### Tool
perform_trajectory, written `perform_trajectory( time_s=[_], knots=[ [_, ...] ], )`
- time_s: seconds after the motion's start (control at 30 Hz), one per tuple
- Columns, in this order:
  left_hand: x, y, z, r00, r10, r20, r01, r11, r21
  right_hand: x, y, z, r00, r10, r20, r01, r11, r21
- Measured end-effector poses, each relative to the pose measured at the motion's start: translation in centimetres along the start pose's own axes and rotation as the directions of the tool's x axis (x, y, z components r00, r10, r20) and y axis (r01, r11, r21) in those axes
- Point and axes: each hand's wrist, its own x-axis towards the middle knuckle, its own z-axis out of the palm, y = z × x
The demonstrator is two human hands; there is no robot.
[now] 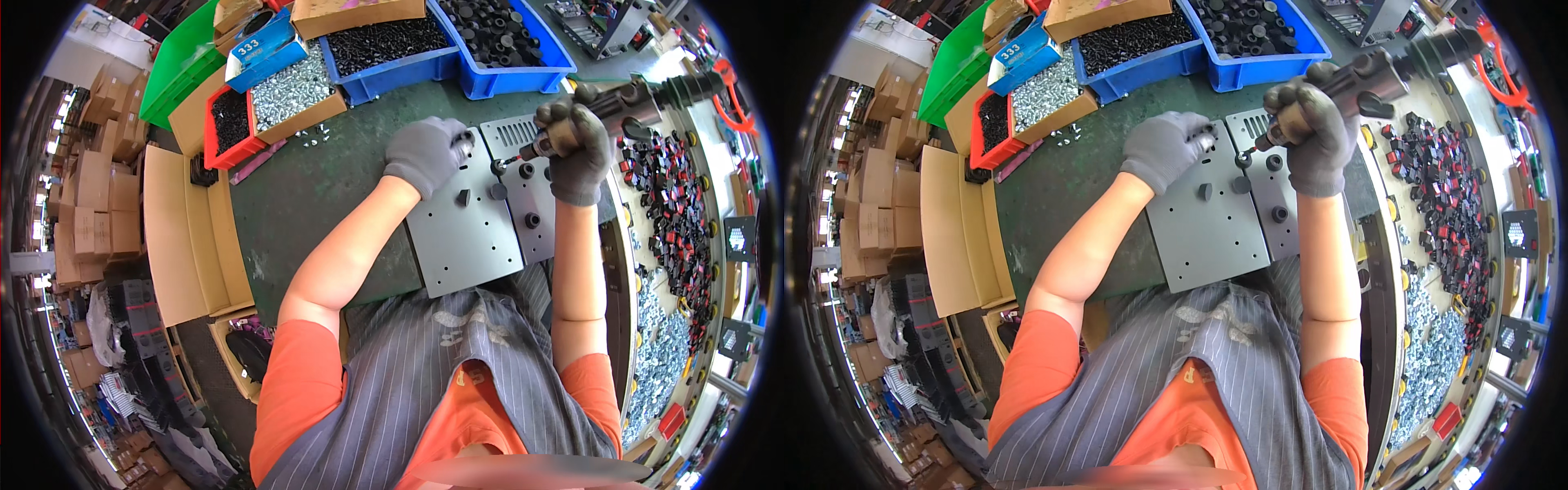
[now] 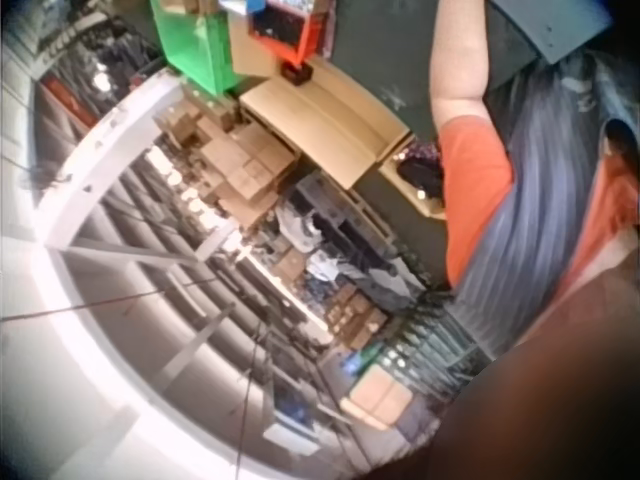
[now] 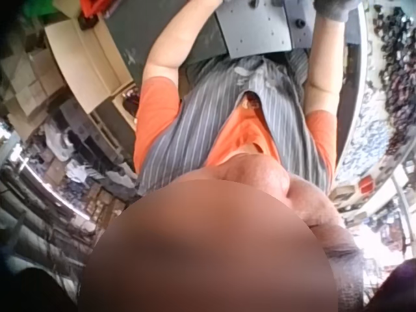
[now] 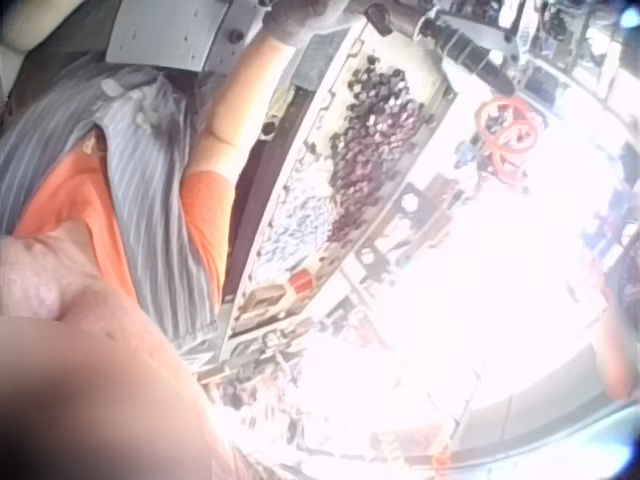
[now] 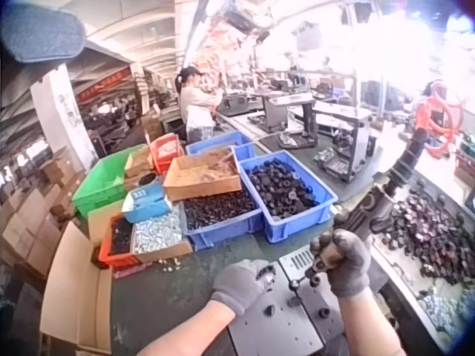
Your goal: The recorder is assembling metal enclosures for what appear to be power supply units, using an electric screwdriver to fasten components.
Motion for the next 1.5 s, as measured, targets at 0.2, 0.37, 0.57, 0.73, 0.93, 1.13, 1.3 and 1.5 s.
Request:
perform_trajectory(
  time_s=[0.2, 0.37, 0.57, 0.73, 0.93, 1.13, 1.3, 1.5],
  knots=[
    [0.2, -0.3, 0.3, 0.996, -0.008, -0.084, -0.007, 0.985, -0.175, 2.6, 2.8, 1.6, 0.997, 0.028, 0.077, -0.012, 0.98, -0.197],
    [-0.1, 0.2, 1.3, 0.998, -0.005, -0.062, -0.002, 0.994, -0.106, 2.6, 5.4, 3.4, 0.991, 0.109, 0.081, -0.083, 0.961, -0.265],
    [-1.1, 0.5, 0.5, 0.981, -0.047, -0.186, 0.013, 0.984, -0.179, 2.5, 6.2, 4.4, 0.952, 0.232, 0.2, -0.106, 0.862, -0.496],
    [-5.1, -0.7, 0.2, 0.946, -0.284, 0.154, 0.2, 0.143, -0.969, 2.6, 6.5, 3.9, 0.948, 0.274, 0.163, -0.166, 0.862, -0.479],
    [-6.4, -1.7, 1.3, 0.908, -0.276, 0.316, 0.218, -0.333, -0.917, 3.4, 5.6, 4.4, 0.898, 0.298, 0.323, -0.132, 0.883, -0.45],
    [-6.5, -0.9, 1.2, 0.902, -0.271, 0.337, 0.188, -0.457, -0.87, 0.0, 0.7, 4.4, 0.968, 0.021, 0.249, -0.02, 1.0, -0.006],
    [-7.8, 1.4, 1.6, 0.943, -0.09, 0.32, 0.214, -0.574, -0.791, -3.1, -2.7, 3.9, 0.947, -0.066, 0.315, -0.002, 0.977, 0.211],
    [-9.2, 3.9, 2.4, 0.905, 0.166, 0.392, 0.405, -0.619, -0.672, -5.2, -4.2, 2.9, 0.961, -0.125, 0.247, 0.058, 0.964, 0.26]
  ],
)
